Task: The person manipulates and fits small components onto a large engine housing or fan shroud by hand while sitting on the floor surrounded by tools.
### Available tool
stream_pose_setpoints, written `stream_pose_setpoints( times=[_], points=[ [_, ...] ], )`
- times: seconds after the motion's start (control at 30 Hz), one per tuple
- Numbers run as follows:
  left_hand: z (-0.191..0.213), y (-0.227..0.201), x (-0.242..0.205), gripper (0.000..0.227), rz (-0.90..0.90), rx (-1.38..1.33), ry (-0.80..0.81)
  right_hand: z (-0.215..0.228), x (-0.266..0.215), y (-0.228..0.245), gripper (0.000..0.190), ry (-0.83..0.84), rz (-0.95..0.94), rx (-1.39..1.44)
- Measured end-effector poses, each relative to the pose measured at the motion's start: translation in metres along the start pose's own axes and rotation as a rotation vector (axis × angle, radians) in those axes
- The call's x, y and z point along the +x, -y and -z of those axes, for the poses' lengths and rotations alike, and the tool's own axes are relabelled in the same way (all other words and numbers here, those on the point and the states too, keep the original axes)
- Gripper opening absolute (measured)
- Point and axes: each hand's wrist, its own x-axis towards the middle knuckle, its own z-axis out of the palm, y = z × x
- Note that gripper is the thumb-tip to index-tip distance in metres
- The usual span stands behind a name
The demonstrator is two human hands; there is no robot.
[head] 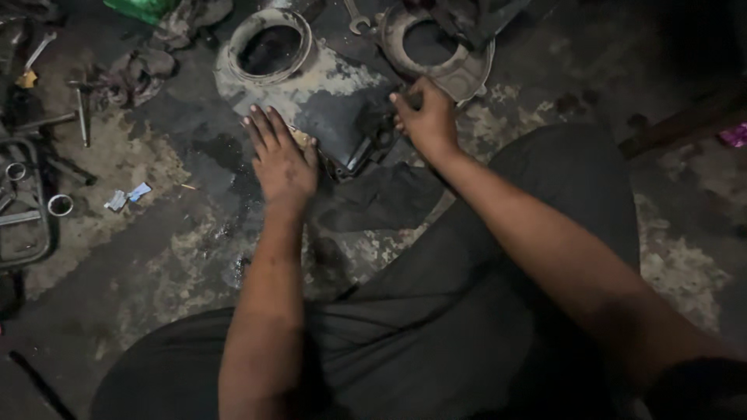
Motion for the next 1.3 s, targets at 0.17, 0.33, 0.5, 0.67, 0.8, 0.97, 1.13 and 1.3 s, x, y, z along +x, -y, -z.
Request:
stream_pose_setpoints(
  times=[0.17, 0.33, 0.5, 0.67, 0.8, 0.97, 1.13, 1.3],
  points=[
    [0.006, -0.004, -0.001, 0.092, 0.049, -0.032, 0.082, -0.004, 0.01, -0.025, 0.025, 0.038, -0.093, 0.127],
    [-0.004, 0.003, 0.0, 0.095, 0.009, -0.035, -0.001, -0.006, 0.021, -0.052, 0.026, -0.038, -0.141, 0.138],
    [-0.008, 0.005, -0.001, 0.102, -0.015, -0.029, -0.032, -0.004, 0.027, -0.068, 0.025, 0.037, -0.309, 0.242],
    [-0.006, 0.002, 0.0, 0.107, 0.007, -0.028, -0.022, 0.0, 0.03, -0.069, 0.027, 0.005, -0.149, 0.286],
    [-0.007, 0.001, 0.0, 0.108, 0.0, -0.009, -0.034, -0.002, 0.024, -0.054, 0.027, 0.072, -0.32, 0.249],
    [-0.003, -0.001, 0.0, 0.106, 0.053, -0.017, 0.027, 0.003, 0.028, -0.053, 0.024, 0.022, -0.14, 0.235],
    [0.0, -0.006, 0.001, 0.106, 0.084, -0.011, 0.054, 0.002, 0.03, -0.056, 0.025, 0.104, -0.285, 0.279],
    [-0.002, -0.003, 0.002, 0.11, 0.078, -0.012, 0.053, 0.0, 0.038, -0.065, 0.028, 0.054, -0.137, 0.329]
  ],
)
